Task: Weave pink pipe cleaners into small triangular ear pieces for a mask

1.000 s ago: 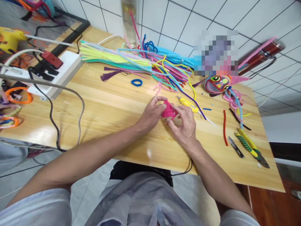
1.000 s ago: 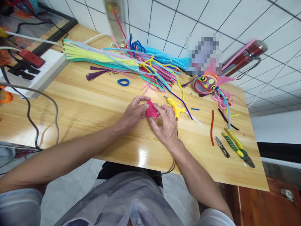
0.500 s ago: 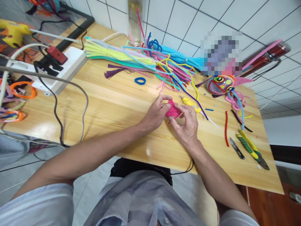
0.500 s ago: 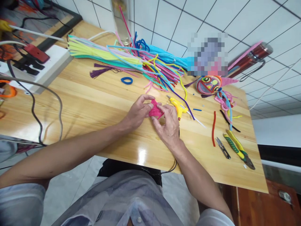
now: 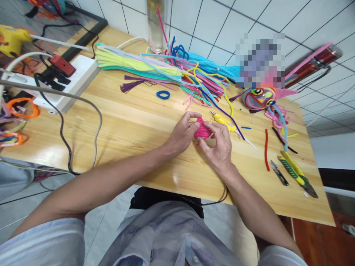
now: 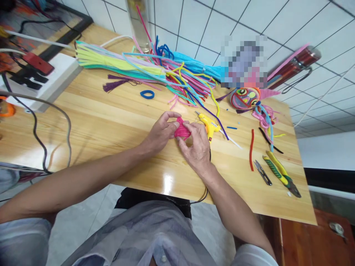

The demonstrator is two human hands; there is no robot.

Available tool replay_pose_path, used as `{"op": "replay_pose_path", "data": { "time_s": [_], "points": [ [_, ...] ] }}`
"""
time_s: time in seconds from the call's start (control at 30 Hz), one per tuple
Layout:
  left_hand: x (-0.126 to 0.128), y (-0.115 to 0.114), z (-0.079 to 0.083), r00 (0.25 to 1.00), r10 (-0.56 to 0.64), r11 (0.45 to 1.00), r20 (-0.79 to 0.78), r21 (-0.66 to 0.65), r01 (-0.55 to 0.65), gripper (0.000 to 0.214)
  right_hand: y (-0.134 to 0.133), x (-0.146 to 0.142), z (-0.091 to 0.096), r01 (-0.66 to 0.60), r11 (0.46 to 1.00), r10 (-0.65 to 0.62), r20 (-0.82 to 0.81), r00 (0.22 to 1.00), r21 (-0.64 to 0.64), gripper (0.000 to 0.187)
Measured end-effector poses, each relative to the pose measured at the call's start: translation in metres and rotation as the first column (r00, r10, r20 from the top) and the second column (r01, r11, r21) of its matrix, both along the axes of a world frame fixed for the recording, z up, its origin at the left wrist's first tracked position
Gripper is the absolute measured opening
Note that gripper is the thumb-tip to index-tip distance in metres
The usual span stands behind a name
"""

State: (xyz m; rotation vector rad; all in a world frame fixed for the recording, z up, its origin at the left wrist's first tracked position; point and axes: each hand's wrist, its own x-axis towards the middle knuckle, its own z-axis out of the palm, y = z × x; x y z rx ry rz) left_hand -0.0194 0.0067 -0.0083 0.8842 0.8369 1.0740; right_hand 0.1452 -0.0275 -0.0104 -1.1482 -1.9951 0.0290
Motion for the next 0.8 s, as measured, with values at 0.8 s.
{"op": "replay_pose_path", "data": {
  "time_s": [0.8],
  "points": [
    [0.0013, -0.0008, -0.0071, 0.99, -0.012, 0.999, 0.143, 0.046, 0.006, 0.049, -0.0014, -0.0009, -0.0004, 0.011, 1.0, -0.011, -0.009, 1.0, 0.009, 0.048]
  ]
}}
